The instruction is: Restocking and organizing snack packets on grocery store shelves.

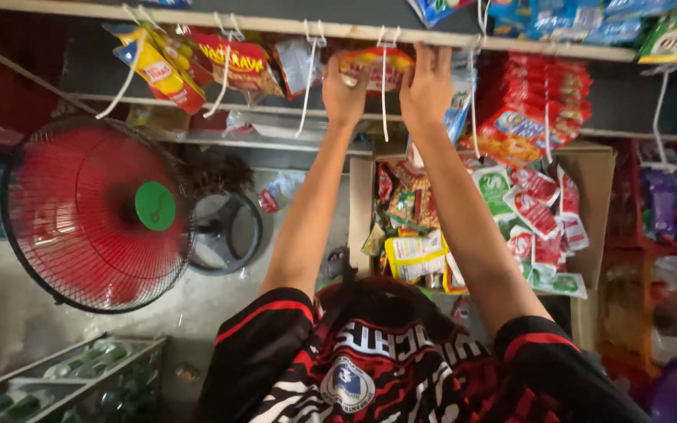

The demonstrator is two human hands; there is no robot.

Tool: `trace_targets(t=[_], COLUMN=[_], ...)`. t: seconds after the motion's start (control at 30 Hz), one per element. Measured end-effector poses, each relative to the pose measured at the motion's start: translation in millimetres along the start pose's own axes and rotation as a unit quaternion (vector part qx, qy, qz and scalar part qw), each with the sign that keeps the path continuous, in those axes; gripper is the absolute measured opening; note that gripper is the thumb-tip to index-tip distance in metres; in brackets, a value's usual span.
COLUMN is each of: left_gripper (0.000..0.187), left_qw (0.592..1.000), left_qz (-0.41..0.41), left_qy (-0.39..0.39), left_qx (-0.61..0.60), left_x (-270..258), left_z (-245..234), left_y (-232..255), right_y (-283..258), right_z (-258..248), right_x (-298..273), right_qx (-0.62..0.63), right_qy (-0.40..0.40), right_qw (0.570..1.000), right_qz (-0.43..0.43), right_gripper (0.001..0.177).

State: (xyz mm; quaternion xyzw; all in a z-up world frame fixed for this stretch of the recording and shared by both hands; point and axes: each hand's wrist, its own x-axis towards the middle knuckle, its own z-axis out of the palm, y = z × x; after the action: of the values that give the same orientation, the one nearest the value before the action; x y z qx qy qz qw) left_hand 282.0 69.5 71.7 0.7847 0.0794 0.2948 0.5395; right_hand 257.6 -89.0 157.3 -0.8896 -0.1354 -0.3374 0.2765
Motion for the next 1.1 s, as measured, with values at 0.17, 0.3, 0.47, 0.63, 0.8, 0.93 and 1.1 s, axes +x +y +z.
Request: trace_targets(t=[0.17,0.3,0.47,0.63,0.8,0.93,1.1], left_gripper=[0.073,0.035,0.037,0.051,0.074,0.083,0.077], left_qw=[0.995,0.955,0.884,0.838,0.804,0.824,0.816], left_qz=[0.046,-0.223,-0.269,-0.243,-0.244,-0.223,-0.261], left_qy=[0.075,-0.189,-0.375,-0.488,-0.542,-0.518,-0.514], left_qx=[0.056,-0.055,-0.08,-0.028,-0.014,0.054,0.031], left_x=[-96,-204,-311,-368,-387,-406,-402], left_z=[14,24,36,40,36,35,32], left_y=[-85,-145,-159,-143,-123,-136,-124], right_y=[7,28,112,188,217,236,233], right_z=[-6,-29,-33,-48,-65,-48,-54], right_x=[-108,-205,-331,-406,-441,-448,-447], right_qx=[0.084,0.09,0.016,-0.096,-0.056,-0.011,-0.007], right_qy=[-0.036,-0.136,-0.269,-0.283,-0.379,-0.358,-0.32], right_qw=[0.996,0.986,0.953,0.937,0.861,0.849,0.864], right_qz=[0.013,-0.034,0.135,0.183,0.336,0.389,0.388], right_gripper=[0.032,0.024,0.024,0.041,0.05,0.043,0.046])
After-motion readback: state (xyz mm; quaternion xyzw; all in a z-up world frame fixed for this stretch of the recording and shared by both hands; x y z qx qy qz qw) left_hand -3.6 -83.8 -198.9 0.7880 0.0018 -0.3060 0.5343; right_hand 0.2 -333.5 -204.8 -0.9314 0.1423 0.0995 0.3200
